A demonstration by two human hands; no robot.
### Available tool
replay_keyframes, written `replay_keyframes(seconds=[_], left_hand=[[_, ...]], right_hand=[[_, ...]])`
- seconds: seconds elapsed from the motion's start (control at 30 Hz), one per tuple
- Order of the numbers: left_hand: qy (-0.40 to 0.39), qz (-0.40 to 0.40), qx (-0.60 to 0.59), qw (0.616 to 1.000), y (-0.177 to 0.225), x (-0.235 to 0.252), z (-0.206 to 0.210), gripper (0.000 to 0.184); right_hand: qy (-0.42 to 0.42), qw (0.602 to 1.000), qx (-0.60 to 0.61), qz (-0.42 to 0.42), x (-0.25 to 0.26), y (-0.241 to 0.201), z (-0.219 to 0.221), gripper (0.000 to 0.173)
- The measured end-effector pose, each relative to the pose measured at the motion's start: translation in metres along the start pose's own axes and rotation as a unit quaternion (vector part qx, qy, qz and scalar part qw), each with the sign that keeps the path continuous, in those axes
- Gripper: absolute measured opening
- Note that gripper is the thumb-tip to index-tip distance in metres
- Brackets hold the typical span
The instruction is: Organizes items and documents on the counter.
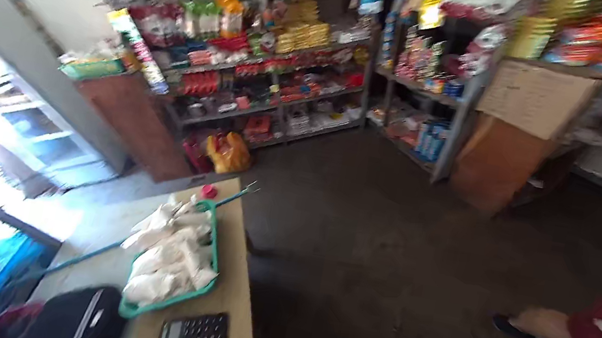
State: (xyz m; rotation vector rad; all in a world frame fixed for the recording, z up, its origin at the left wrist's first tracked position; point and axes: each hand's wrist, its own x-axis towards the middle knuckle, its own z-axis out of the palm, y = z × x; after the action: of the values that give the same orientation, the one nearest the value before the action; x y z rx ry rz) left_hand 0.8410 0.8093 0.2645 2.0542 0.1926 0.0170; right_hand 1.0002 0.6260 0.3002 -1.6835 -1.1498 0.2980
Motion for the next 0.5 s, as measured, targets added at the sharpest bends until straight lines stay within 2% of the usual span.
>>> replay_keyframes(seconds=[0.27,0.4,0.5], left_hand=[[0.14,-0.037,-0.041,0.989,-0.024,0.077,-0.054,0.026],[0.228,-0.097,-0.088,0.965,-0.031,0.075,-0.062,0.028],[0.29,-0.147,-0.114,0.939,-0.04,0.061,-0.063,0.028]], right_hand=[[-0.148,0.982,0.048,-0.103,0.166,0.052,-0.004,0.015],[-0.266,0.954,0.081,-0.113,0.229,0.064,0.017,0.025],[-0.322,0.935,0.091,-0.117,0.266,0.064,0.043,0.036]])
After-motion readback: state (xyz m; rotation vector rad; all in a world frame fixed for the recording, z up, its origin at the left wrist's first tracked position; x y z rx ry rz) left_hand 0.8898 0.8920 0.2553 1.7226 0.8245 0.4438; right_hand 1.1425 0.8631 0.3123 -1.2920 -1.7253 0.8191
